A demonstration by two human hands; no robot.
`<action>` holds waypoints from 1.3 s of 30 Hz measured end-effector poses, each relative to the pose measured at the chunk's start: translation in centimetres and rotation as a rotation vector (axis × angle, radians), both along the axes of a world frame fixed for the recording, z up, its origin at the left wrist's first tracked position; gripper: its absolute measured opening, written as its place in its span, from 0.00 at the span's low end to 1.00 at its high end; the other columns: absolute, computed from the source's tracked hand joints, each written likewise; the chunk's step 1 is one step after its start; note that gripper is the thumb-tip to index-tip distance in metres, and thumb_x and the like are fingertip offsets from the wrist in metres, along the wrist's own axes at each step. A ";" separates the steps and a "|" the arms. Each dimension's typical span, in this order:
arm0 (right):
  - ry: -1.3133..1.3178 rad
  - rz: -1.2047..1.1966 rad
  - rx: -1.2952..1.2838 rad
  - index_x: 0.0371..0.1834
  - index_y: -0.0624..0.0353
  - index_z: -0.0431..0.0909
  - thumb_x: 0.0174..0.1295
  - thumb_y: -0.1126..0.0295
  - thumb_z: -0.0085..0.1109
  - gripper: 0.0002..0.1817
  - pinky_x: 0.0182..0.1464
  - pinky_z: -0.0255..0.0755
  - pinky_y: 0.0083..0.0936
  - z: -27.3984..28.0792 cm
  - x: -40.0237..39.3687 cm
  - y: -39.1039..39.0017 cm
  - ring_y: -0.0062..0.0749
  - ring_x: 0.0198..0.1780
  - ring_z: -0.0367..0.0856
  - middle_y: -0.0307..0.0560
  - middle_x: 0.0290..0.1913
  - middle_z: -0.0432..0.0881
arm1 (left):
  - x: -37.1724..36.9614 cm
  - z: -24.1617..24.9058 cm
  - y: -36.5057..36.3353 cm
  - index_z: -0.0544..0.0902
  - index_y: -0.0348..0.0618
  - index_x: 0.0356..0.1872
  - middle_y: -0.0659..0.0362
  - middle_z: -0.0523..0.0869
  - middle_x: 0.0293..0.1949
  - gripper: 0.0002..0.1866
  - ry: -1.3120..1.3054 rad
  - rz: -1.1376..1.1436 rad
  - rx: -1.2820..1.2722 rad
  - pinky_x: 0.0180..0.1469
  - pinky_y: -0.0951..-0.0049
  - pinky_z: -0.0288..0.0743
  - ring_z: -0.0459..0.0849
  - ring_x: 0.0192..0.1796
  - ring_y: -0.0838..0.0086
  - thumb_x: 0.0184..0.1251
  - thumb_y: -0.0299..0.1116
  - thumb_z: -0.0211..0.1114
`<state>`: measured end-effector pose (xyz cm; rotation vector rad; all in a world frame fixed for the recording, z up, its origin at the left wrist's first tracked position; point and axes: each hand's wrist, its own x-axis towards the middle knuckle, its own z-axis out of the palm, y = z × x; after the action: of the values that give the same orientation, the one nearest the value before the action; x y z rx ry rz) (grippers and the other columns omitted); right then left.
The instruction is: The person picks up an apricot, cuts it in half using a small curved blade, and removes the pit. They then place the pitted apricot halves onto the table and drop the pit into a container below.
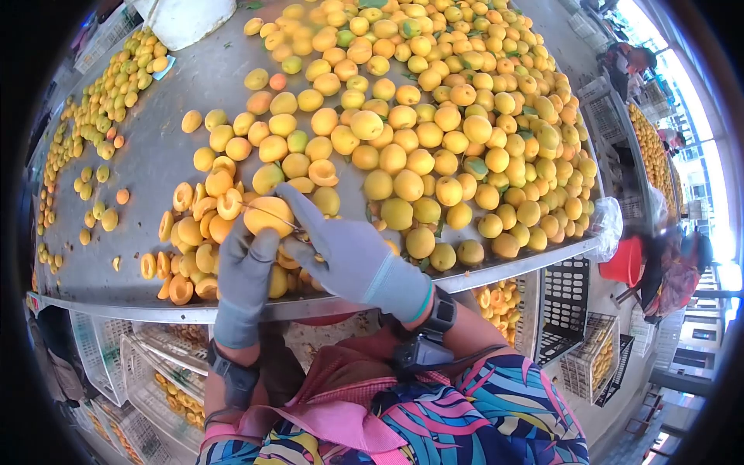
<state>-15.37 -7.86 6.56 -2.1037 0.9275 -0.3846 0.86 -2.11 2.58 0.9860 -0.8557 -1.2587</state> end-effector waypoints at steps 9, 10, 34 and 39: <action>-0.090 -0.078 -0.156 0.74 0.52 0.48 0.64 0.60 0.54 0.37 0.29 0.74 0.45 -2.1 1.3 0.8 0.53 0.27 0.80 0.56 0.26 0.80 | 1.1 -0.8 0.3 0.69 0.32 0.63 0.59 0.79 0.52 0.28 0.111 0.014 0.225 0.55 0.77 0.72 0.77 0.52 0.80 0.65 0.33 0.66; -0.086 -0.076 -0.157 0.74 0.52 0.48 0.64 0.60 0.54 0.37 0.29 0.74 0.45 -2.1 1.2 0.9 0.53 0.27 0.80 0.56 0.26 0.80 | 1.0 -1.1 0.3 0.69 0.32 0.63 0.59 0.79 0.52 0.28 0.115 0.016 0.223 0.55 0.77 0.72 0.77 0.52 0.80 0.65 0.33 0.66; -0.119 -0.074 -0.149 0.74 0.54 0.46 0.60 0.64 0.56 0.40 0.30 0.75 0.44 -3.2 1.9 0.8 0.53 0.27 0.80 0.55 0.26 0.80 | -0.4 0.9 -0.1 0.65 0.29 0.65 0.53 0.77 0.55 0.32 -0.294 0.198 -0.083 0.56 0.73 0.74 0.78 0.53 0.75 0.65 0.34 0.66; -0.104 -0.093 -0.180 0.75 0.54 0.46 0.61 0.63 0.56 0.40 0.31 0.75 0.45 -3.3 1.6 1.0 0.54 0.27 0.80 0.56 0.26 0.80 | -0.4 0.1 -0.4 0.65 0.29 0.64 0.53 0.75 0.57 0.31 0.252 0.124 0.121 0.53 0.76 0.75 0.77 0.54 0.75 0.63 0.28 0.67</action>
<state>-13.72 -6.89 3.23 -2.1835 0.9624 -0.6400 0.45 -2.51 2.69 0.9373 -0.5208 -1.3069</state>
